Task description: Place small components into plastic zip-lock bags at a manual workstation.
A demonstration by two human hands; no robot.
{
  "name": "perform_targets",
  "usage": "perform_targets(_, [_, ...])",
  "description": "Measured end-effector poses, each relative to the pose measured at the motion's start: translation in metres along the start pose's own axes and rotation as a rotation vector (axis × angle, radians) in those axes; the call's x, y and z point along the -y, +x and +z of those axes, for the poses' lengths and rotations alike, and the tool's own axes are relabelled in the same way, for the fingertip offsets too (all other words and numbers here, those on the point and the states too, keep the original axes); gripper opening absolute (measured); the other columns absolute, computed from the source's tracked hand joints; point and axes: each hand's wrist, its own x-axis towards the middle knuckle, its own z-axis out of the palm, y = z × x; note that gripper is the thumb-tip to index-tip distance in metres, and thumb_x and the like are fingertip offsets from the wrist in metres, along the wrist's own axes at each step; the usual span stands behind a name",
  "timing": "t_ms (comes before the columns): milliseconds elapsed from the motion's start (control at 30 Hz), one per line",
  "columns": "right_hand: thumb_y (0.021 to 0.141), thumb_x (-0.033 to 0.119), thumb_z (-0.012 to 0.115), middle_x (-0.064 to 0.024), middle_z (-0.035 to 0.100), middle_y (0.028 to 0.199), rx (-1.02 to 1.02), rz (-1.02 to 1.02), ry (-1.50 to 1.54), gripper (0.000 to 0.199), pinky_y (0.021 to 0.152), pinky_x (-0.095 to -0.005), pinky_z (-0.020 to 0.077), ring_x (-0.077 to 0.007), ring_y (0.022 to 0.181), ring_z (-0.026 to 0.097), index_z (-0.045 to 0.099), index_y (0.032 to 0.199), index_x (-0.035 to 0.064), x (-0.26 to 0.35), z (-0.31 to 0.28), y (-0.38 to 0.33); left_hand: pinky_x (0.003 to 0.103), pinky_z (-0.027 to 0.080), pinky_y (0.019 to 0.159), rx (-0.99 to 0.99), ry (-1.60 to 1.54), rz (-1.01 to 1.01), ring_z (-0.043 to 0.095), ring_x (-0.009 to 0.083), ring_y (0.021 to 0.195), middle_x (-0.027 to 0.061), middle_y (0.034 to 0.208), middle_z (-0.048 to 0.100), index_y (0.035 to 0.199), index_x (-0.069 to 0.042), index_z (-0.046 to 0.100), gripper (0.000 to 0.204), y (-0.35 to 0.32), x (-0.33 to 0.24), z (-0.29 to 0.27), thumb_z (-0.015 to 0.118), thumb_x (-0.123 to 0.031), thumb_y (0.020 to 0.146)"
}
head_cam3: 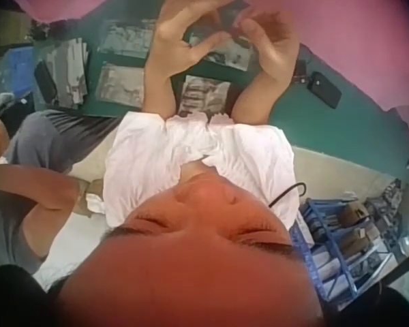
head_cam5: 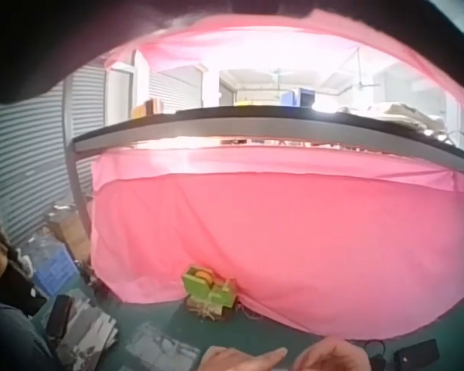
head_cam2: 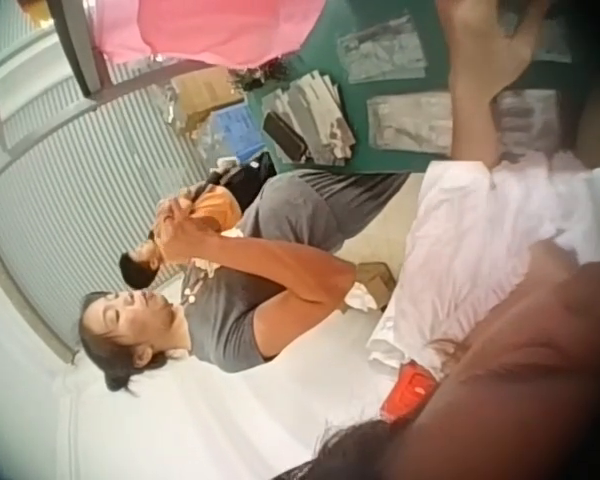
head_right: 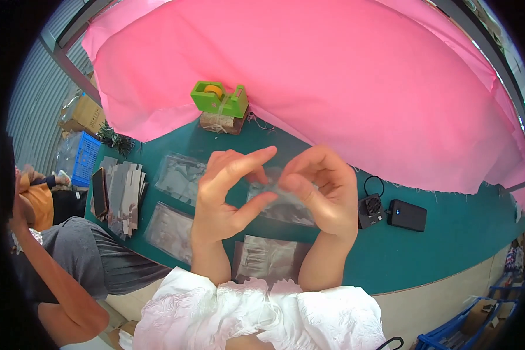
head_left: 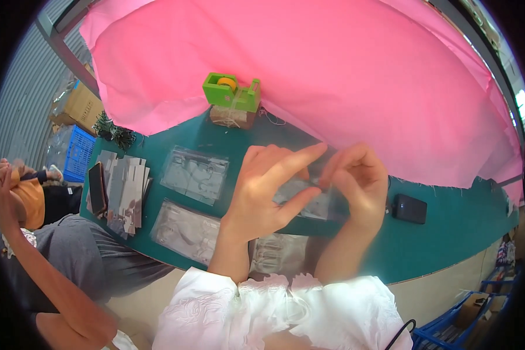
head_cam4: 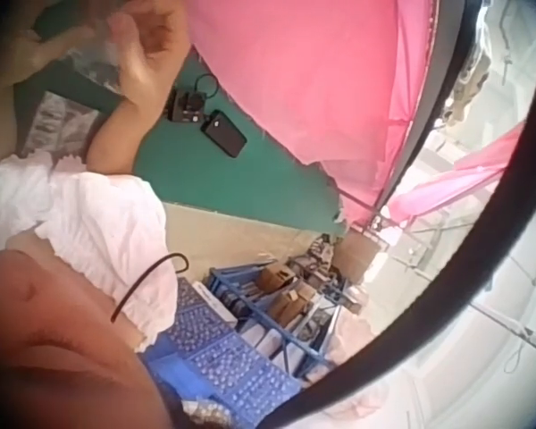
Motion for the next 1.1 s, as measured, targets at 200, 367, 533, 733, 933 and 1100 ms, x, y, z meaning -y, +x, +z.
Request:
perform_targets(200, [0.086,0.004,0.065,-0.0097,0.061,0.082,-0.109,-0.098,-0.1,0.016,0.066,-0.0255,0.0474,-0.015,0.073,0.06,0.051,0.091,0.0009,-0.006,0.007,0.001,0.032,0.035,0.064,-0.001,0.181,0.019,0.047,0.0157,0.061,0.0002,0.066,0.049,0.121,-0.01,0.063,0.061,0.0,0.002,0.004,0.08,-0.014,0.063])
perform_targets(367, [0.083,-0.003,0.062,-0.0071,0.059,0.085,-0.075,-0.09,-0.176,0.019,0.067,-0.0272,0.0475,-0.014,0.076,0.058,0.053,0.099,-0.0016,-0.003,0.008,-0.001,0.032,0.034,0.053,0.002,0.167,-0.048,0.044,0.0168,0.056,0.0033,0.064,0.044,0.124,-0.01,0.062,0.06,-0.004,0.004,0.005,0.079,-0.017,0.067])
perform_targets(533, [0.069,-0.011,0.061,-0.0076,0.06,0.08,0.043,-0.168,-0.52,0.032,0.067,-0.0274,0.0468,-0.0143,0.074,0.058,0.062,0.1,-0.0028,0.01,0.005,0.003,0.033,0.038,0.049,0.076,0.156,-0.094,0.045,0.0207,0.054,0.0065,0.069,0.049,0.125,-0.011,0.061,0.052,-0.005,0.002,-0.001,0.073,-0.015,0.075])
perform_targets(733, [0.056,-0.01,0.054,-0.0094,0.057,0.075,-0.035,-0.376,-0.723,0.031,0.062,-0.0288,0.0423,-0.0194,0.069,0.055,0.066,0.083,-0.0021,0.002,0.013,0.007,0.033,0.042,0.052,0.1,0.116,-0.085,0.054,0.0229,0.06,0.0077,0.073,0.053,0.119,-0.008,0.064,0.042,-0.006,-0.002,0.003,0.069,-0.012,0.077])
perform_targets(933, [0.056,-0.009,0.06,-0.0059,0.053,0.078,-0.021,-0.459,-0.779,0.03,0.05,-0.0232,0.0436,-0.0113,0.059,0.055,0.067,0.083,0.0021,-0.004,0.008,0.008,0.035,0.043,0.056,0.169,0.057,-0.016,0.056,0.0254,0.066,0.0082,0.071,0.056,0.108,-0.005,0.066,0.027,-0.012,0.007,0.006,0.065,-0.01,0.081])
perform_targets(1100, [0.056,-0.005,0.059,-0.005,0.052,0.078,-0.08,-0.44,-0.784,0.022,0.047,-0.0228,0.0371,-0.0085,0.053,0.047,0.064,0.075,0.0042,-0.004,0.009,0.007,0.036,0.044,0.057,0.207,0.001,-0.156,0.056,0.0253,0.064,0.0098,0.072,0.059,0.101,-0.005,0.069,0.02,-0.007,0.0,0.001,0.064,-0.01,0.082])
